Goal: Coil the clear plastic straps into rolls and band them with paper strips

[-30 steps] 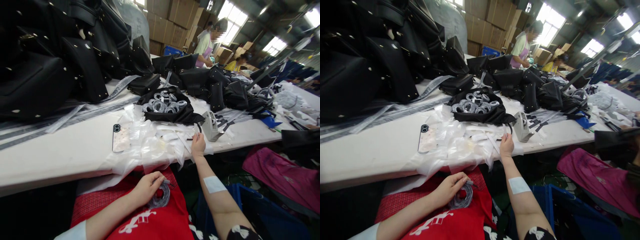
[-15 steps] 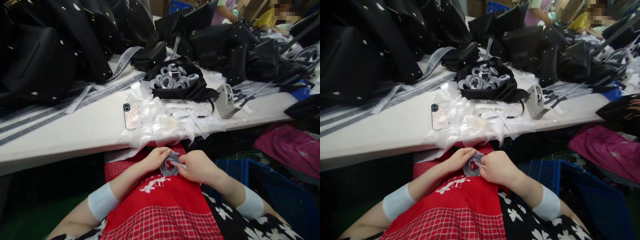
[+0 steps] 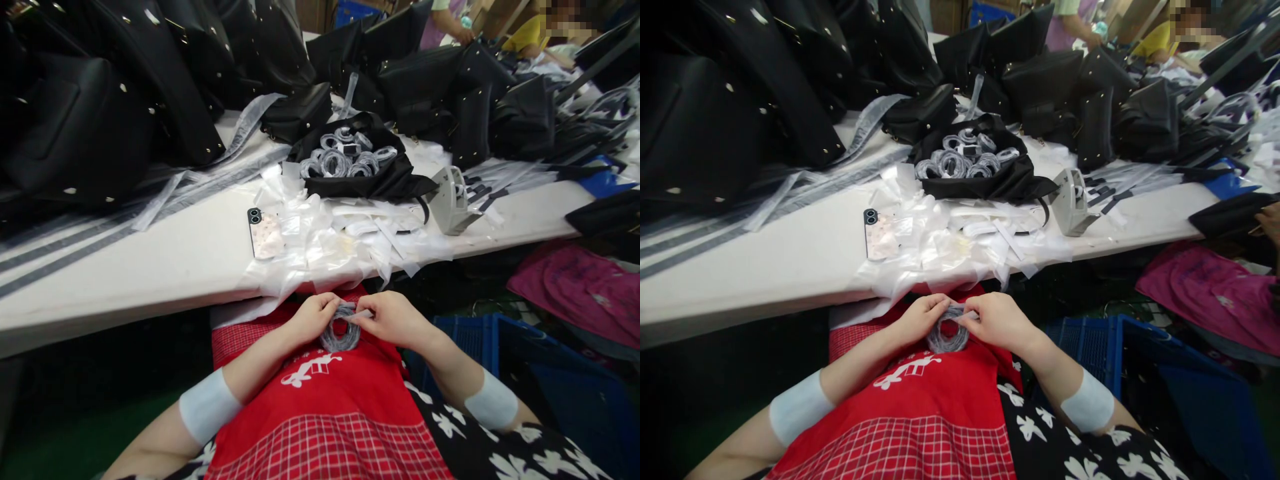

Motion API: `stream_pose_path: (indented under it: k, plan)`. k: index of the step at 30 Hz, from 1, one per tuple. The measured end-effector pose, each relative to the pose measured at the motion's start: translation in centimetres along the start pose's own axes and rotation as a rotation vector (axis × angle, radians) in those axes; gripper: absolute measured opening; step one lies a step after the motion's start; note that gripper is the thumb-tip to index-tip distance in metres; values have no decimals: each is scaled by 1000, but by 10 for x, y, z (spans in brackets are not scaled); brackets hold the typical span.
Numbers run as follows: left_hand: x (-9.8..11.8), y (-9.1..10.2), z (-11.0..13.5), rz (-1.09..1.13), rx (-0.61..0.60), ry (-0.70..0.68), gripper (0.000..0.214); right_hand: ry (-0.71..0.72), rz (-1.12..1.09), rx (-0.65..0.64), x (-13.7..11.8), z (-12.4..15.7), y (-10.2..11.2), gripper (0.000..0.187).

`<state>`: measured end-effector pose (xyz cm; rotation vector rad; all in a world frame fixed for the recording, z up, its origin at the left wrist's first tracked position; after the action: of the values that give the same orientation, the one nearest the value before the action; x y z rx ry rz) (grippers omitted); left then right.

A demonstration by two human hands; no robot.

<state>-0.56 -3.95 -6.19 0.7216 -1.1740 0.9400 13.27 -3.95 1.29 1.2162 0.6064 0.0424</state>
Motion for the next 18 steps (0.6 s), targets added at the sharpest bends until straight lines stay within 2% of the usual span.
stream_pose_path:
  k: [3,6,10,14,16,18]
  plan:
    - [10,-5,0,-12,-46,-37,33,-79,-153,59,14,-2,-2,20]
    - [21,-13,2,-93,-82,-93,31,-119,-384,77,25,-9,-15,21]
    - [27,-19,5,-192,-32,-140,29,-199,-683,84,42,-12,-32,32]
    - [33,-24,8,-237,-30,-185,25,-379,-972,-33,53,-10,-61,54]
    - [39,-27,11,-244,-56,-224,21,-396,-1073,-41,49,-10,-71,49]
    - [47,-28,15,-242,-62,-277,19,-401,-1111,20,43,-9,-74,39]
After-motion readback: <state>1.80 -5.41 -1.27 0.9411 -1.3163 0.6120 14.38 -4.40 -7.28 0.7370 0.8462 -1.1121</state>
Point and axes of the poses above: each hand's wrist, its own z-axis away from the middle knuckle, its own y-axis out of the back of the hand, x = y × z, the point moved 6 cm from there along -z, towards the middle knuckle, and after that the axes turned 7 degrees about z, right-handed, at the moved point
